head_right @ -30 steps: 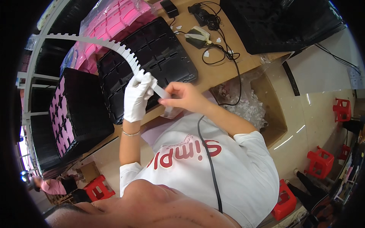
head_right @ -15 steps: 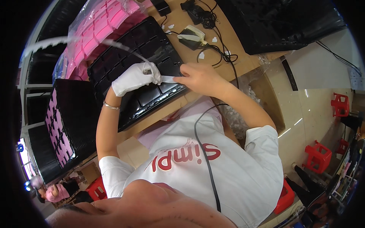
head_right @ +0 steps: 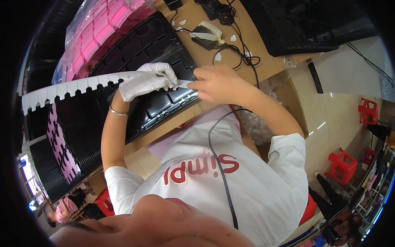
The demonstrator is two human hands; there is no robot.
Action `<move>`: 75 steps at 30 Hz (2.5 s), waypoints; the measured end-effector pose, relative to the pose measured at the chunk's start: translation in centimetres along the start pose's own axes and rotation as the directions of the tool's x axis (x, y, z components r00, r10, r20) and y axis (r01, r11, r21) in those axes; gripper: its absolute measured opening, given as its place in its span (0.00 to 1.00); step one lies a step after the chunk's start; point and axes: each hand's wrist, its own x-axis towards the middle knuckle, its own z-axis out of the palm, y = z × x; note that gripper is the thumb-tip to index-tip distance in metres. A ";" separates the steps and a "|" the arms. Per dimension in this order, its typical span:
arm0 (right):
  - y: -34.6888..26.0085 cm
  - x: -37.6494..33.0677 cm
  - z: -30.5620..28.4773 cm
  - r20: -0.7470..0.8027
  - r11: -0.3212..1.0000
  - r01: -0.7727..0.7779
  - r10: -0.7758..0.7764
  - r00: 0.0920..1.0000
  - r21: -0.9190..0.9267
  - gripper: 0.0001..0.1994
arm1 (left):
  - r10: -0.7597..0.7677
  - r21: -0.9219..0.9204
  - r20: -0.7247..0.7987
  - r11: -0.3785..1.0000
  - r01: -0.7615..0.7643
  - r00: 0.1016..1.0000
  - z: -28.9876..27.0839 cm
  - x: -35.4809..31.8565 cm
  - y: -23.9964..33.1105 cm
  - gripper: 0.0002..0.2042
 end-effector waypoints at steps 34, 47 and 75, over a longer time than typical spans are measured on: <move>2.4 21.9 1.0 -0.391 0.965 0.236 -0.175 0.904 0.113 0.10 | 0.132 0.080 -0.534 0.991 -0.105 0.835 8.1 -23.8 -7.3 0.06; 9.4 41.8 5.4 0.358 0.989 -0.091 0.045 0.933 0.113 0.14 | 0.226 -0.246 -0.607 0.858 -0.451 0.762 8.0 -28.2 -13.8 0.19; 10.8 43.8 8.1 0.009 0.806 -0.308 0.352 0.936 0.505 0.11 | 0.125 0.148 -0.959 0.986 0.076 0.255 -9.5 -14.9 -6.2 0.15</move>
